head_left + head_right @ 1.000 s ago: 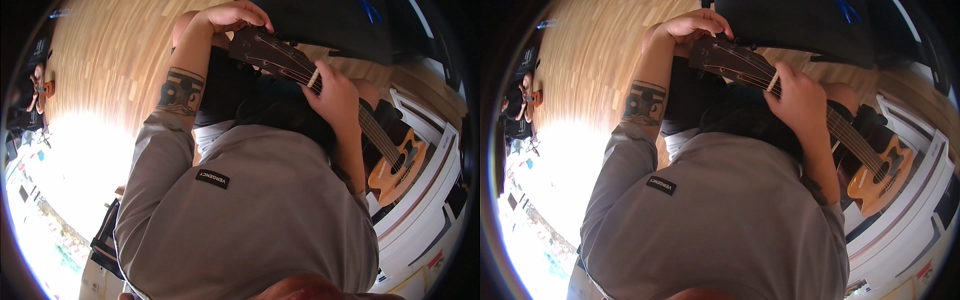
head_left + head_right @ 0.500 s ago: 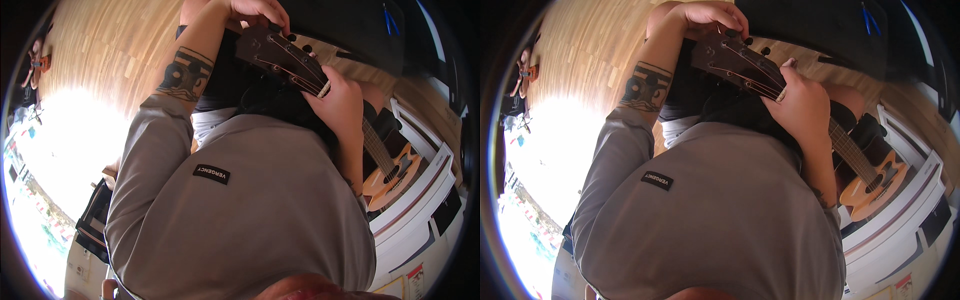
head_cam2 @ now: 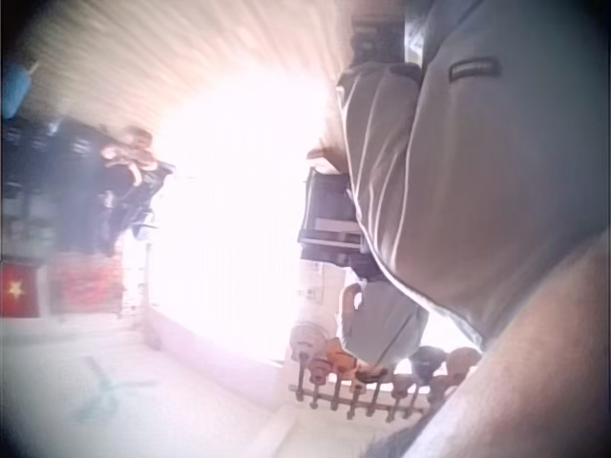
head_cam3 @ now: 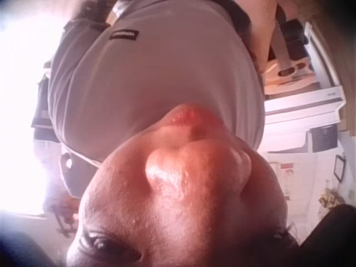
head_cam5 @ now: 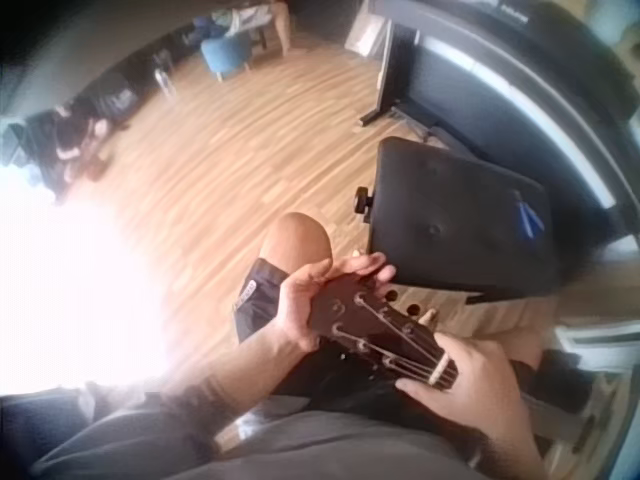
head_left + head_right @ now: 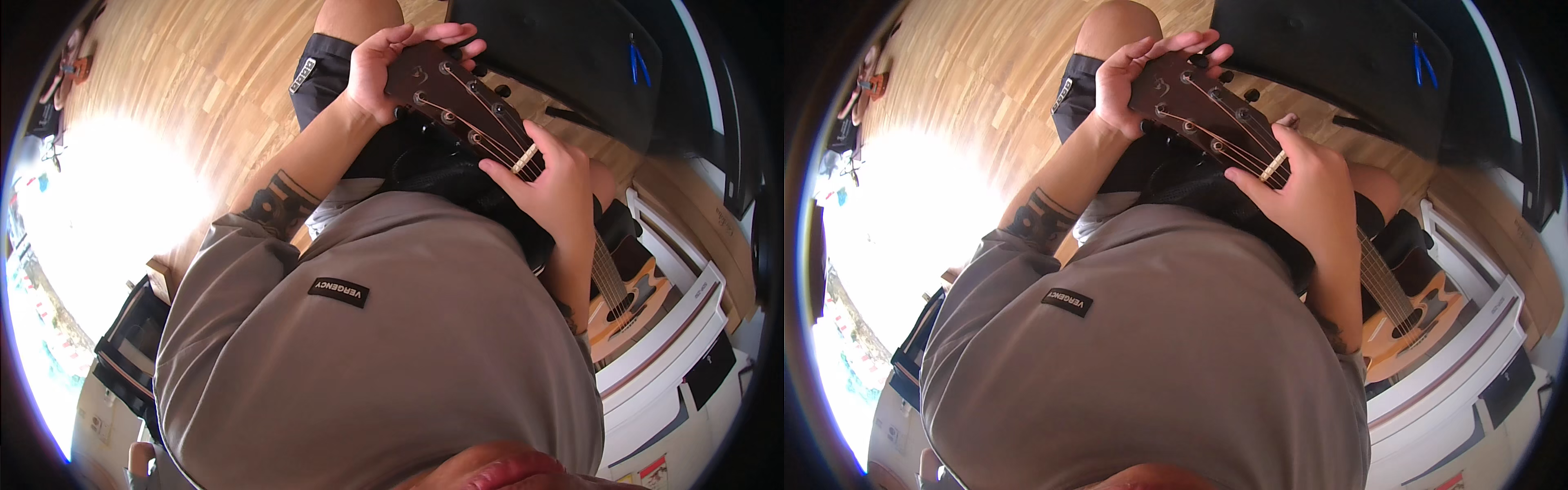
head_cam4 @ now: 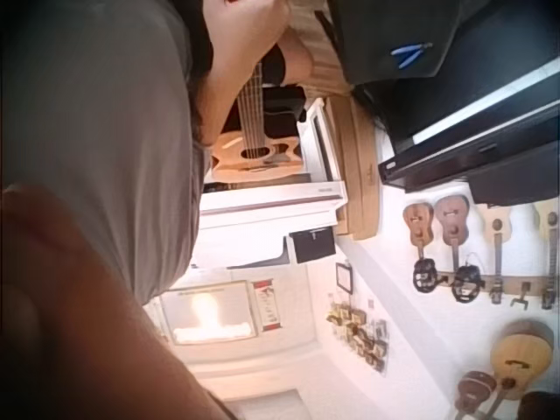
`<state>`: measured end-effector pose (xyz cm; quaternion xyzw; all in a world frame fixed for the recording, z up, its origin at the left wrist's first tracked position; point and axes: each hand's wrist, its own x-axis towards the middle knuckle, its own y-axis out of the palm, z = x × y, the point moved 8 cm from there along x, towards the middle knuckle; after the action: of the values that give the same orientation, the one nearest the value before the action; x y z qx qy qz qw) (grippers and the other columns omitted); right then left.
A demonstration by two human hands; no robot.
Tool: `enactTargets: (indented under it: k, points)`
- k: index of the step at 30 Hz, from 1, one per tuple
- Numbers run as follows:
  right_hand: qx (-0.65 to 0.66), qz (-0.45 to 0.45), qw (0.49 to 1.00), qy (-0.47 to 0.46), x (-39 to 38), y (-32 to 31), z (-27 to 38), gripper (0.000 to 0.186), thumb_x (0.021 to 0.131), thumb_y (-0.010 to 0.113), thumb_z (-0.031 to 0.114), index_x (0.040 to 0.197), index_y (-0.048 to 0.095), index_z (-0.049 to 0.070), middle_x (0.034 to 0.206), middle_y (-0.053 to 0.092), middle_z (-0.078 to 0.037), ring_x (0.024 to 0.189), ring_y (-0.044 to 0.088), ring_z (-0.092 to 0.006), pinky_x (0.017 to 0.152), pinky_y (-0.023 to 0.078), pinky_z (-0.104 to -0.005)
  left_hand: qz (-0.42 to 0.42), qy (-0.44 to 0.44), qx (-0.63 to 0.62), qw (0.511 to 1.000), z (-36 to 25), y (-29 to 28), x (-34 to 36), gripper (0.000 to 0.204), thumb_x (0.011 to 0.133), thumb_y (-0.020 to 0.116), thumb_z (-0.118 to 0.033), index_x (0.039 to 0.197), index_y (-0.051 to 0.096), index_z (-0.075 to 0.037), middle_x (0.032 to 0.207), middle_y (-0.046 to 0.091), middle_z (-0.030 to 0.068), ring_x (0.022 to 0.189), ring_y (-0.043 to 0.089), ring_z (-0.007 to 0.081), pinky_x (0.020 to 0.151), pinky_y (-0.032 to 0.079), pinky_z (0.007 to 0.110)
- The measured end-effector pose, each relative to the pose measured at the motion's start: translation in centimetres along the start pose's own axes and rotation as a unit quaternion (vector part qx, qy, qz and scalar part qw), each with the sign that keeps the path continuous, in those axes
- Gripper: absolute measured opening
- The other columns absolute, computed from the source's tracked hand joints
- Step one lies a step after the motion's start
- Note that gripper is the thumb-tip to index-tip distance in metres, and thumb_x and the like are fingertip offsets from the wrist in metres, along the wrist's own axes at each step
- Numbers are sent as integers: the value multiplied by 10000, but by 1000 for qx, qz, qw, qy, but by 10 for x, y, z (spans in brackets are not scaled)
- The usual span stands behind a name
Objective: The person sits on the floor and tunes an acoustic guitar by hand. They adjust the tuning pegs on the headstock, plucking the strings to check the pitch, and continue fine-tuning the instrument throughout the clip.
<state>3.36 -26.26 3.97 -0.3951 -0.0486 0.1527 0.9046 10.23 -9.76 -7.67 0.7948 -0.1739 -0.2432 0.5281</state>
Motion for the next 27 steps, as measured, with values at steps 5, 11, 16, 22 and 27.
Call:
enactTargets:
  k: [5,11,16,22,27]
  points:
    - [-51,26,998,-2,7,-9,-3,464,900,793,347,1155,663,-19,926,734,-167,849,741,-305,728,573,-361,110,21,13,994,-5,-2,5,614,1031,316,-383,1445,529,17,1586,427,207,1501,337,423,1199,330,549]
    - [52,47,997,14,54,-18,-26,334,995,682,250,1171,650,-32,1087,722,-163,862,749,-235,726,580,-328,101,39,11,994,-3,-2,7,634,1010,348,-436,1460,513,-20,1580,415,218,1467,381,408,1162,386,535]
    - [124,195,967,105,85,20,-75,277,1047,602,243,1166,674,4,997,700,-51,806,661,-114,733,526,-268,22,26,72,997,-6,-15,5,668,978,416,-486,1478,479,-47,1470,489,203,1335,510,350,1076,484,462]
    - [201,248,945,77,76,40,-87,242,1047,592,237,1137,698,38,918,659,25,829,599,-60,625,533,-255,53,-19,12,998,1,-26,6,688,957,447,-515,1474,479,-62,1432,499,176,1308,532,334,1075,478,465]
    - [250,239,937,54,77,37,-84,225,1037,607,223,1126,698,38,959,688,16,838,624,-54,663,530,-251,17,-12,18,1000,0,-7,-1,709,952,434,-540,1485,465,-72,1459,498,181,1366,497,362,1114,449,503]
